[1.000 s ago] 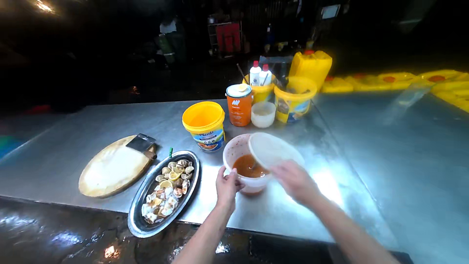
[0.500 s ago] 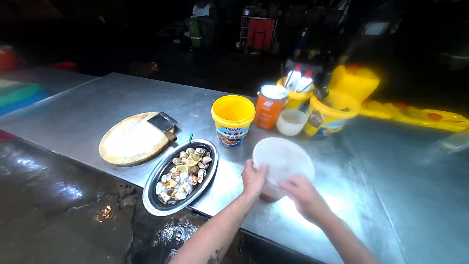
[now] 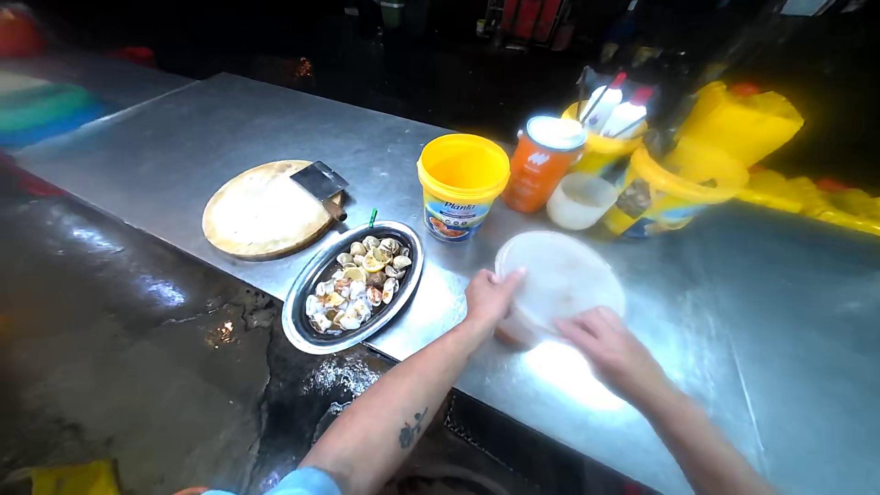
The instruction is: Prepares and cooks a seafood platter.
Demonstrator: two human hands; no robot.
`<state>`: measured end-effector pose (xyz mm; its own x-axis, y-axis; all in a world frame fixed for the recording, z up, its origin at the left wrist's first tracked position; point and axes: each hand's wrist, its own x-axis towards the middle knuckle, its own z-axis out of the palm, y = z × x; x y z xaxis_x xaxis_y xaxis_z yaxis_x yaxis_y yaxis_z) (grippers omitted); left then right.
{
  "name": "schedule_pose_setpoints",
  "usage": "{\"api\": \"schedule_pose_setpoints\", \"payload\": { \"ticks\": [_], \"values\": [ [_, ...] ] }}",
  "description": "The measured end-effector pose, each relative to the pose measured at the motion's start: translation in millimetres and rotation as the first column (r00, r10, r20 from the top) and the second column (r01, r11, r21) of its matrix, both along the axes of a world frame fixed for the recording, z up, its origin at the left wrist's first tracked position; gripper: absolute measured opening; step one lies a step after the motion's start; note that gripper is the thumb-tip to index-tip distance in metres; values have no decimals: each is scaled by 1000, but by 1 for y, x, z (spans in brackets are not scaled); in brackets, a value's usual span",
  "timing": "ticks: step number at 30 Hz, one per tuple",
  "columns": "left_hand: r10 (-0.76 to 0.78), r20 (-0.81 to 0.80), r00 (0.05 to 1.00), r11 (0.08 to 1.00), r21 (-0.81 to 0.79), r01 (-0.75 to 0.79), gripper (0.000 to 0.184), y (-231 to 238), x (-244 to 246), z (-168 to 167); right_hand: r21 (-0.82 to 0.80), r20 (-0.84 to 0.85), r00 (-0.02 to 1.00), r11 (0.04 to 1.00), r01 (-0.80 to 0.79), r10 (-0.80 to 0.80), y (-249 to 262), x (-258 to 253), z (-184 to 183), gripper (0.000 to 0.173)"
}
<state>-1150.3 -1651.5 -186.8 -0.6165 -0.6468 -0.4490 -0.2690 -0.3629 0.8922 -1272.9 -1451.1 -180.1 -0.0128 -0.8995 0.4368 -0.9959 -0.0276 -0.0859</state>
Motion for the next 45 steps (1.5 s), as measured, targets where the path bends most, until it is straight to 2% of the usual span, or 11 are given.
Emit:
{"api": "schedule_pose_setpoints", "payload": {
  "ticks": [6,9,15,19,23,28,31,36,40,43,45],
  "values": [
    [-20,28,999,996,-86,22,58,1,-1,2,148,-201,962,976,-159,187,-2,-8,45,35],
    [-16,3,1000,991,-131,16,58,3,-4,-5,199,-149,966,963,-181,212,-4,-19,51,33],
    [10,33,999,992,-123,-6,53,3,-8,-2,-30,180,983,999,-23,28,8,-23,-18,30],
    [-13,35,999,1000,-28,14,53,-1,-9,-2,-77,316,946,992,101,-72,6,-21,-14,37],
    [-8,10,1000,999,31,8,46,-2,-8,1,71,211,890,914,399,-405,-29,-60,39,58],
    [-29,20,999,1000,12,28,42,-8,-14,-3,297,-8,796,758,580,-605,-104,-84,17,69],
    [-23,31,999,999,39,22,40,-5,-16,-10,442,-6,783,701,560,-622,-110,-85,12,71],
    [-60,-27,998,998,-23,60,42,-23,-37,3,433,37,757,693,576,-652,-119,-112,14,69],
    [-258,-1,966,964,-69,257,55,-58,-53,10,387,49,742,697,604,-669,-128,-144,10,69],
    [-245,-133,960,968,-87,235,46,-87,-10,12,414,60,718,672,615,-694,-135,-155,5,72],
    [-158,-153,975,949,-298,107,37,-116,68,14,417,99,697,666,619,-710,-138,-164,6,71]
  ]
}}
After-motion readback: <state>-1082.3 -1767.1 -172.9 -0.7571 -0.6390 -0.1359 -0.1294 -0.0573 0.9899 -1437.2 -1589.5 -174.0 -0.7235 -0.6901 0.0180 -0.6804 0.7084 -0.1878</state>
